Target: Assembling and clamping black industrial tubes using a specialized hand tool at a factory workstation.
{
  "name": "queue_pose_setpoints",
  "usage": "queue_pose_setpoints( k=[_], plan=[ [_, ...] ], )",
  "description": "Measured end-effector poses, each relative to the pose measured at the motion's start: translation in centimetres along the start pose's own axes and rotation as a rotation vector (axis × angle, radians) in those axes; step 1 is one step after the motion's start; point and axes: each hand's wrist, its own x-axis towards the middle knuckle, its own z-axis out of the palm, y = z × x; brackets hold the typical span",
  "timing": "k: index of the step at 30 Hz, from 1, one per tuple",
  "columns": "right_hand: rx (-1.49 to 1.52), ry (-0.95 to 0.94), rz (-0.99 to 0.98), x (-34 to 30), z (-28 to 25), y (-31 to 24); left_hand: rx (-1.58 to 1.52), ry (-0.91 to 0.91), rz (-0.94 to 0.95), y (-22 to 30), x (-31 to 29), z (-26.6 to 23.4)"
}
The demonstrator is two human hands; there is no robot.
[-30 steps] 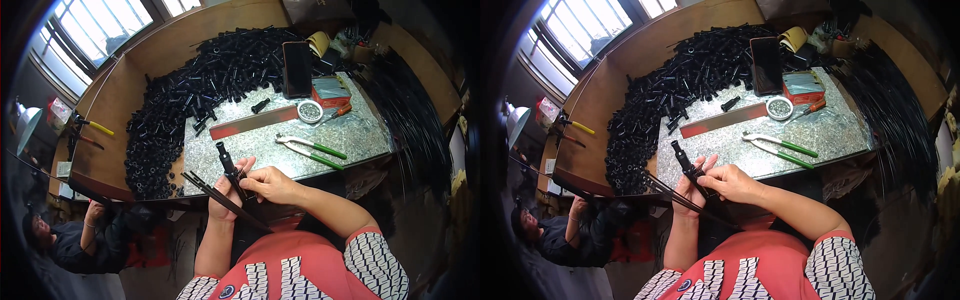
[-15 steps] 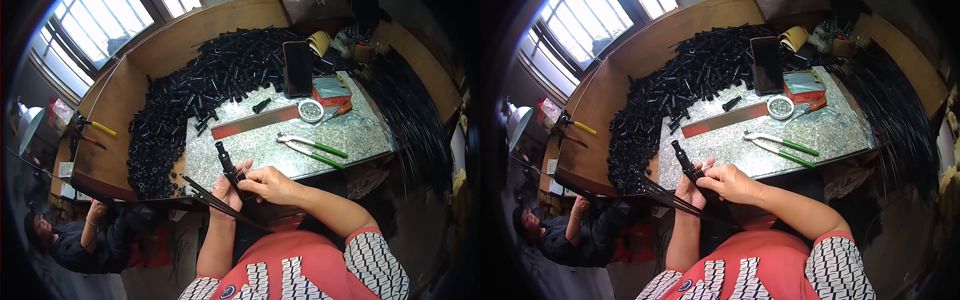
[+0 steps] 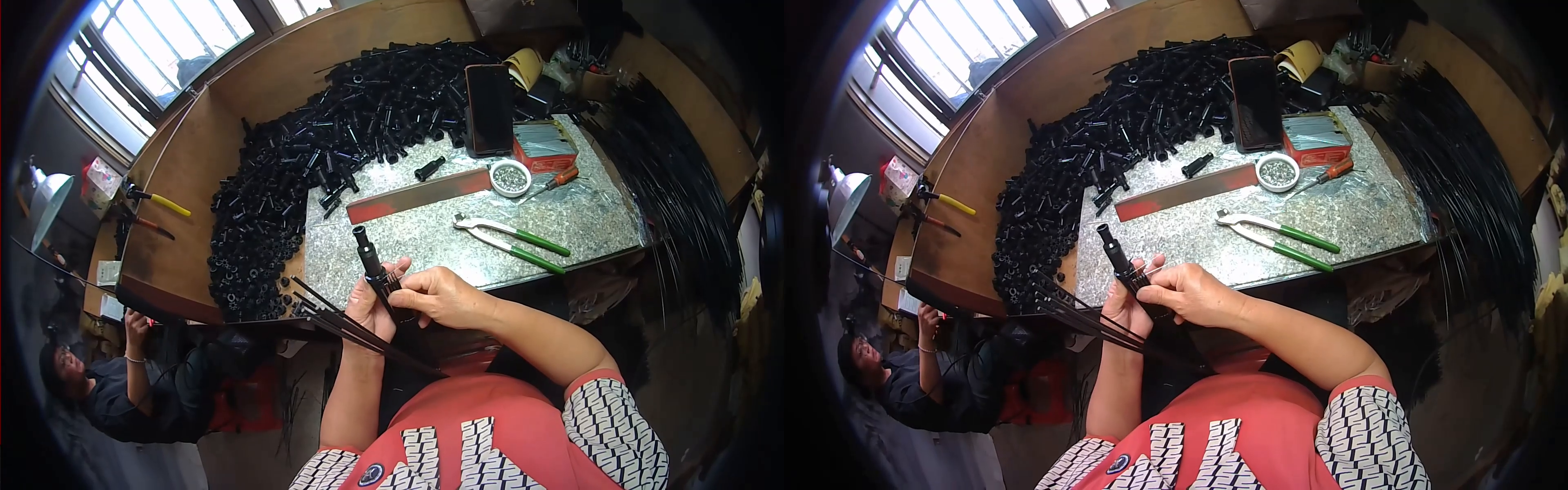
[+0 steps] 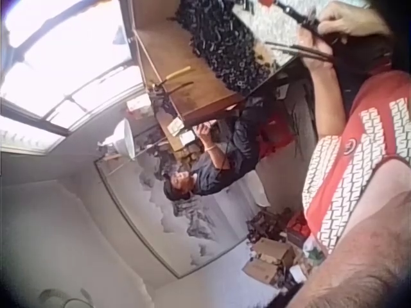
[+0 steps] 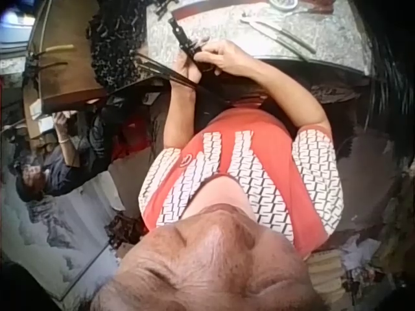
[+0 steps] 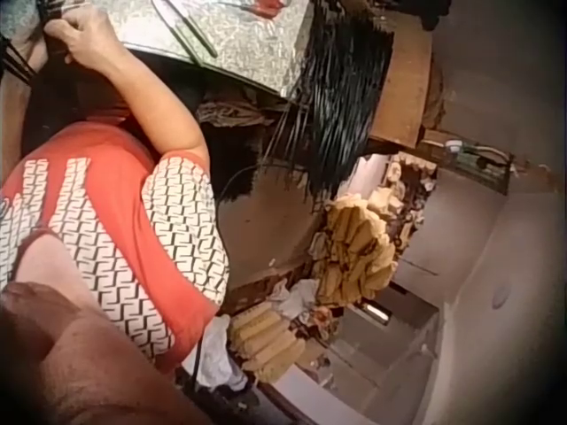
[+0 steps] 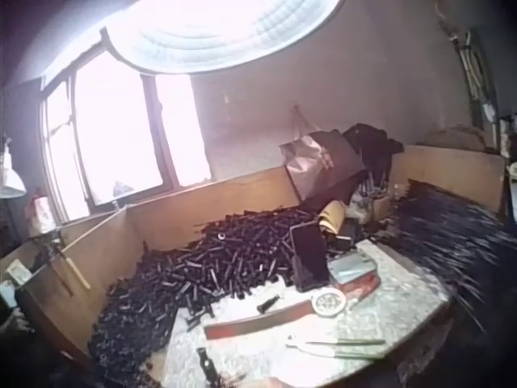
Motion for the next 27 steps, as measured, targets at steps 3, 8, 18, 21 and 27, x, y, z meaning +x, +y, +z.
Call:
queue_pose_setpoints(
  k=[3,8,18,21,27],
  plan=[
    [0.046,-0.043,0.03,0.2,-0.3,0.1,-0.033,-0.086,-0.017,0.2,0.0,0.6],
    [0.028,-0.072,0.003,0.6,-0.6,0.4,0.002,-0.093,-0.079,0.4,-0.3,0.6],
    [0.0,-0.129,-0.08,1.0,-0.5,0.8,0.042,-0.148,-0.21,1.4,0.2,0.7],
    [0.012,-0.111,-0.09,0.8,-0.2,-0.3,-0.011,-0.059,-0.143,1.6,-0.1,1.2],
    [-0.202,0.08,-0.206,1.4,1.3,-0.1,0.211,0.184,0.375,1.1,-1.8,3.2]
  ],
)
